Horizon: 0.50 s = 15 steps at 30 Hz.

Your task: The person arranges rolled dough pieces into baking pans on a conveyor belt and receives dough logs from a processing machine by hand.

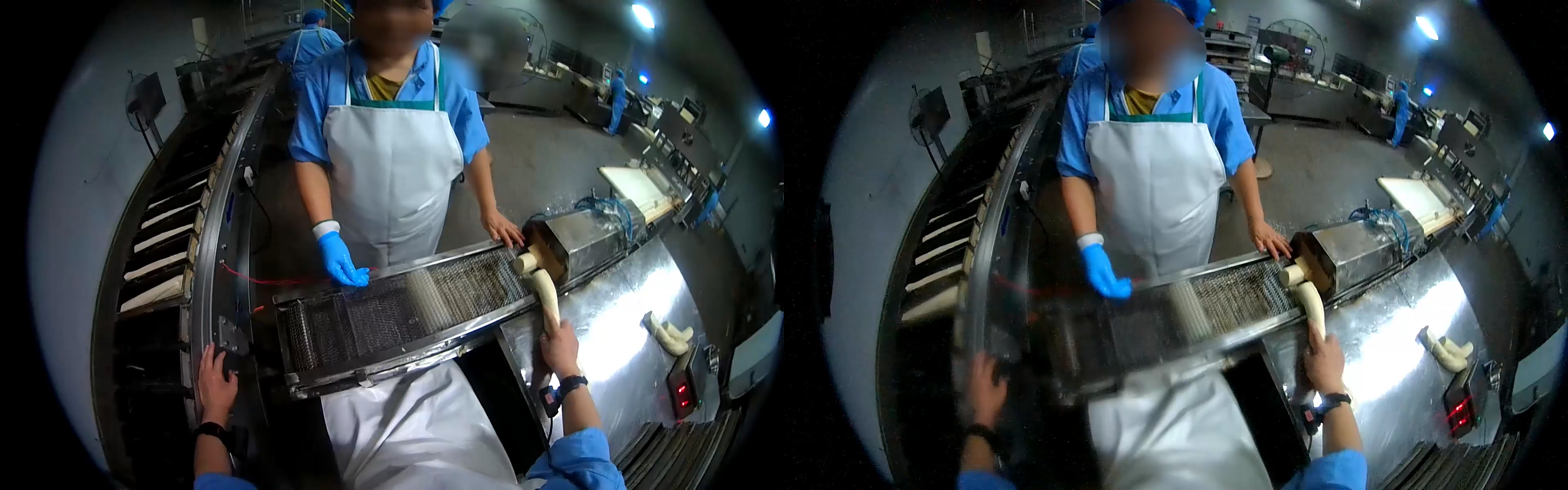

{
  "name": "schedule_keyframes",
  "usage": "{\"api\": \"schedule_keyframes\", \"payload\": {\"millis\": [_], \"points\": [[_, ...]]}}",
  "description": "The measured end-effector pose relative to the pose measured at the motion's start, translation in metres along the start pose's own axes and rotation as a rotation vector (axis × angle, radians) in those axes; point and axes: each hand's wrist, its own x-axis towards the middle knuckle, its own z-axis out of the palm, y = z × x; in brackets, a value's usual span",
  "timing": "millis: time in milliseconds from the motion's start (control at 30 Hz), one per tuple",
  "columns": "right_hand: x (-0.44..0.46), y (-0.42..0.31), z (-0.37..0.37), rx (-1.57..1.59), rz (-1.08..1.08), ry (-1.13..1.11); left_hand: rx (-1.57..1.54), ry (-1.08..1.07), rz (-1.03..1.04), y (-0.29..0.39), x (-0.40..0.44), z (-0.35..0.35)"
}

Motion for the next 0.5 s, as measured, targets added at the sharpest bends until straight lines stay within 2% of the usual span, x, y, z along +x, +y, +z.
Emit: {"api": "schedule_keyframes", "payload": {"millis": [33,100,133,167,367,500], "points": [[0.007,0.009,0.002,0.001,-0.011,0.012,-0.021,-0.013,-0.012,0.001,0.001,-0.003],[0.018,0.048,0.019,0.265,0.130,0.103,-0.041,-0.030,-0.034,0.000,-0.003,-0.004],[0.026,0.078,0.038,0.516,0.045,0.160,-0.046,-0.024,-0.017,-0.001,-0.005,-0.002],[0.015,0.065,0.013,0.625,0.119,0.091,-0.052,-0.014,0.000,-0.002,-0.007,0.000],[0.005,0.096,0.022,-0.010,0.266,0.119,-0.090,-0.044,0.004,-0.005,0.017,0.002],[-0.001,0.114,0.036,-0.137,0.304,0.125,-0.107,0.017,-0.005,-0.001,-0.006,0.002]]}}
